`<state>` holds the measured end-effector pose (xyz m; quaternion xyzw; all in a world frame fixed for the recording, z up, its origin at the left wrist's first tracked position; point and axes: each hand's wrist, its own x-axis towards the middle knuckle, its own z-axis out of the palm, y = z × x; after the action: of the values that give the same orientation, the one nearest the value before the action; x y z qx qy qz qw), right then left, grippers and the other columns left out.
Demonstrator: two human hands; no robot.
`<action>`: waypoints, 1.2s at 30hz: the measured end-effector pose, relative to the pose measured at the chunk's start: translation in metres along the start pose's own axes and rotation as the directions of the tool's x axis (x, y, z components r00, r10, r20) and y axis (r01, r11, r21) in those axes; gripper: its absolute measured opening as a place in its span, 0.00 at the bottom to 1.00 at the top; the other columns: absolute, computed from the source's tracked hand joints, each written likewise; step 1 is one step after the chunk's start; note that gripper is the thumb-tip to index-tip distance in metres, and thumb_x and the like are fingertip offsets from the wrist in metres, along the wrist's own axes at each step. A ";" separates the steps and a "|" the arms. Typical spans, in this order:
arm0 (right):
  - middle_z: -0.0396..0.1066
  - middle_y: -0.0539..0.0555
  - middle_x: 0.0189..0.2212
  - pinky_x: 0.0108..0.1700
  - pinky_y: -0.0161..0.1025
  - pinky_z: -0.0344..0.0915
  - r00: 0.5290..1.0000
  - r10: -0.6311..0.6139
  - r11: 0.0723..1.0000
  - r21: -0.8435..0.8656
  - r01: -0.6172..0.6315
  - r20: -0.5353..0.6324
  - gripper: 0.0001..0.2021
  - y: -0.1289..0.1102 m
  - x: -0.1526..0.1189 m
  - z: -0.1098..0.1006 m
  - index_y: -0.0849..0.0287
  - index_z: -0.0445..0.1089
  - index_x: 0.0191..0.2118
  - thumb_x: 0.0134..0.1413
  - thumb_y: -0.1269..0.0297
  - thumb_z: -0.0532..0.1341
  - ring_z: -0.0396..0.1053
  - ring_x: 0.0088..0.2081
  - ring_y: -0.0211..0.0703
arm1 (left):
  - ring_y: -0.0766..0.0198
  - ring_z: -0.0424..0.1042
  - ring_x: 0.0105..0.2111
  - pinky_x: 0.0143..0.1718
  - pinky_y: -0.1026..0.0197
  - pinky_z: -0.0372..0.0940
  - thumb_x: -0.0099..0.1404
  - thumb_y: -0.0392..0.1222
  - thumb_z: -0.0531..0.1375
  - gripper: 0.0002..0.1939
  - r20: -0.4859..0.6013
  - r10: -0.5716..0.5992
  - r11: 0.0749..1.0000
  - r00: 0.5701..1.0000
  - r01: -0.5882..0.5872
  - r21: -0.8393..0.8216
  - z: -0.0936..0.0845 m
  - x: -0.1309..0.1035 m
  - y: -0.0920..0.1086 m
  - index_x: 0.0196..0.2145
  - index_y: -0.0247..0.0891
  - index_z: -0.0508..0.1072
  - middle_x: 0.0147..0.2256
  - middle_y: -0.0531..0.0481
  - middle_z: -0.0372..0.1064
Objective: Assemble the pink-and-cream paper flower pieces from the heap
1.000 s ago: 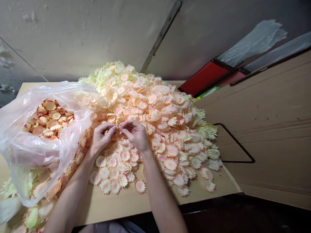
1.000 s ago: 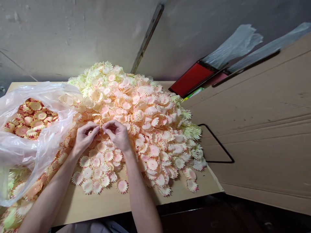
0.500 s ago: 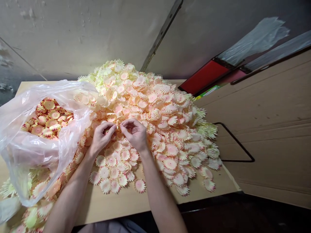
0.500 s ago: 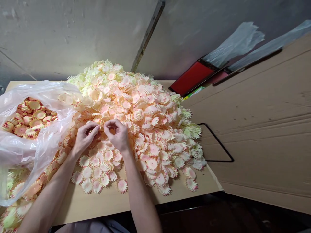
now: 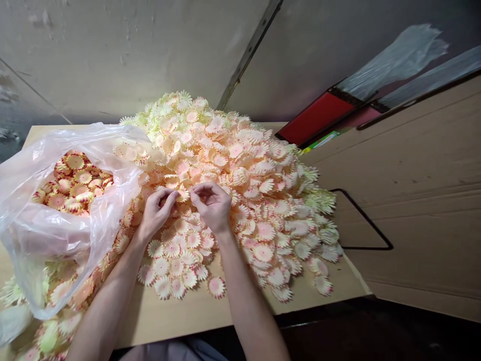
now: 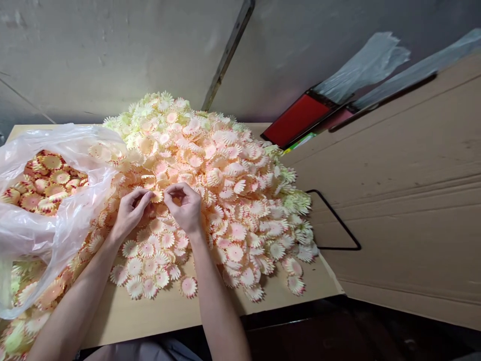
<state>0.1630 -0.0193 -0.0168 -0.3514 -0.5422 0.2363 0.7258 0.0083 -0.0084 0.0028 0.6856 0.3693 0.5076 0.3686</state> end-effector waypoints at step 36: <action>0.72 0.49 0.28 0.31 0.35 0.70 0.965 -0.115 0.993 -0.050 0.106 -0.235 0.06 0.002 0.005 0.000 0.57 0.67 0.29 0.49 0.70 0.66 0.71 0.29 0.37 | 0.70 0.63 0.22 0.23 0.67 0.56 0.67 0.46 0.59 0.13 0.044 0.047 0.998 0.998 -0.049 0.042 -0.002 0.001 -0.006 0.29 0.35 0.73 0.23 0.53 0.66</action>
<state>0.1649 -0.0143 -0.0149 -0.3597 -0.4745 0.1417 0.7908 0.0062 -0.0045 -0.0020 0.7129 0.3558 0.4931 0.3493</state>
